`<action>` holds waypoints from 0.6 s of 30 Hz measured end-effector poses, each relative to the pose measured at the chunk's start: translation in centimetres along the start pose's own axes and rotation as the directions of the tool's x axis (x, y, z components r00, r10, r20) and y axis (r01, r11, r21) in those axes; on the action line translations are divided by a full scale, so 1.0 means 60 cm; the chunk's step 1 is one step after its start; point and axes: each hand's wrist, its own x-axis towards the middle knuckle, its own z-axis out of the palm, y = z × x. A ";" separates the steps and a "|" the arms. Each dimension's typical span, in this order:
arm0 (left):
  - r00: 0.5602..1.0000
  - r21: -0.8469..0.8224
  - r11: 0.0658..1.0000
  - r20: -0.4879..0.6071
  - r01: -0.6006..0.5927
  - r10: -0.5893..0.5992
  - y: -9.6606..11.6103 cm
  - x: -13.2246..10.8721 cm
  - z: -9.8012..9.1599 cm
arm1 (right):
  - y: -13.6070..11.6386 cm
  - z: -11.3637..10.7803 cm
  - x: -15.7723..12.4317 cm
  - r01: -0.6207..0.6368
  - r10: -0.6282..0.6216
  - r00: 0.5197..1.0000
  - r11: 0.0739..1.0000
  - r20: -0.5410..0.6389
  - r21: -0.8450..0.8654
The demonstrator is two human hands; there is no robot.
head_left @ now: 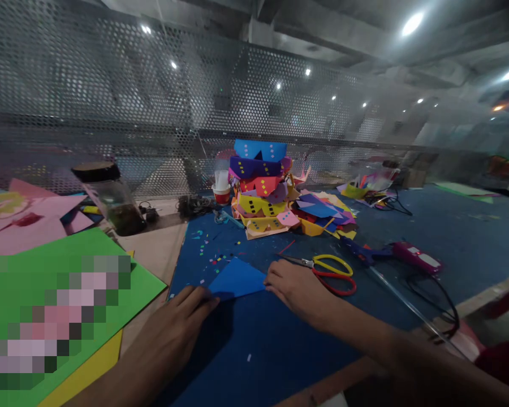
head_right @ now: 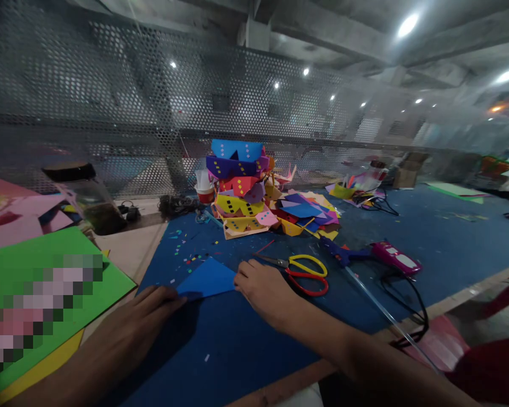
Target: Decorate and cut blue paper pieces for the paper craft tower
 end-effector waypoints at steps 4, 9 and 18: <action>0.999 0.015 1.000 0.048 0.013 -0.014 -0.003 0.005 -0.006 | 0.003 0.005 -0.009 0.057 -0.058 0.998 0.994 -0.003 -0.090; 0.997 0.026 0.999 0.075 0.028 -0.030 -0.009 0.005 -0.002 | -0.003 -0.005 -0.012 0.089 -0.085 0.996 0.985 0.028 -0.149; 0.997 -0.019 0.999 0.066 0.047 -0.045 -0.006 0.011 0.000 | -0.023 -0.019 0.001 0.156 -0.135 0.986 0.955 0.097 -0.254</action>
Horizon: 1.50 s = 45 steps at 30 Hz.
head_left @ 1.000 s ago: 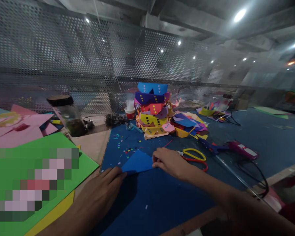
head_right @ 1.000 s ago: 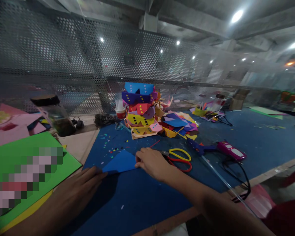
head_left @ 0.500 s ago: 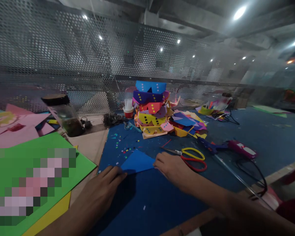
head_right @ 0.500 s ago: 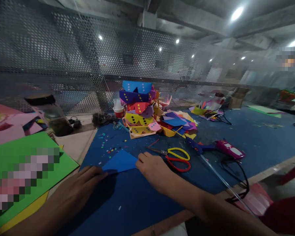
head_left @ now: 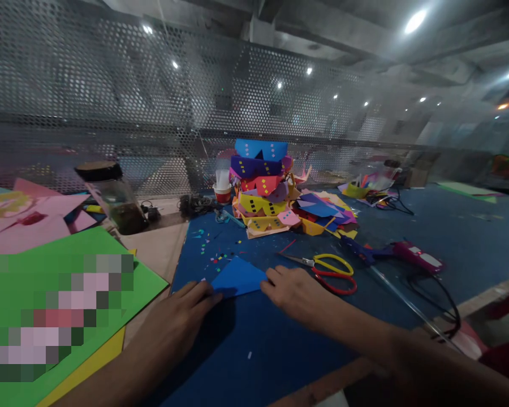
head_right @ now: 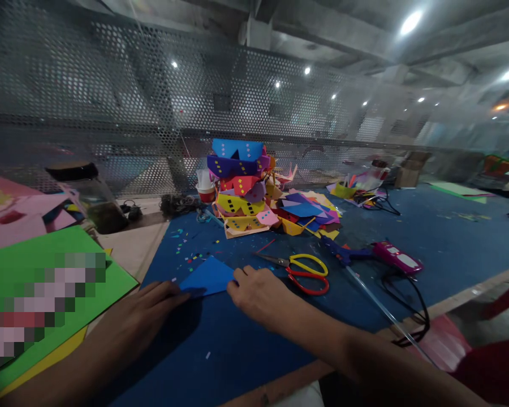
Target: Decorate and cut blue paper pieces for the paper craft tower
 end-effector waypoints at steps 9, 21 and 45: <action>0.998 0.024 1.000 0.057 0.006 -0.008 0.001 -0.007 -0.002 | -0.011 0.011 0.004 0.021 -0.022 0.999 0.999 -0.027 -0.025; 0.991 0.088 0.995 0.125 -0.055 0.044 -0.003 -0.004 0.000 | 0.075 -0.003 -0.063 -0.310 0.320 0.944 0.943 -0.074 0.119; 0.994 0.080 0.991 0.035 -0.111 0.108 -0.019 -0.007 0.016 | 0.162 0.016 -0.137 -0.623 0.622 0.774 0.717 0.115 0.312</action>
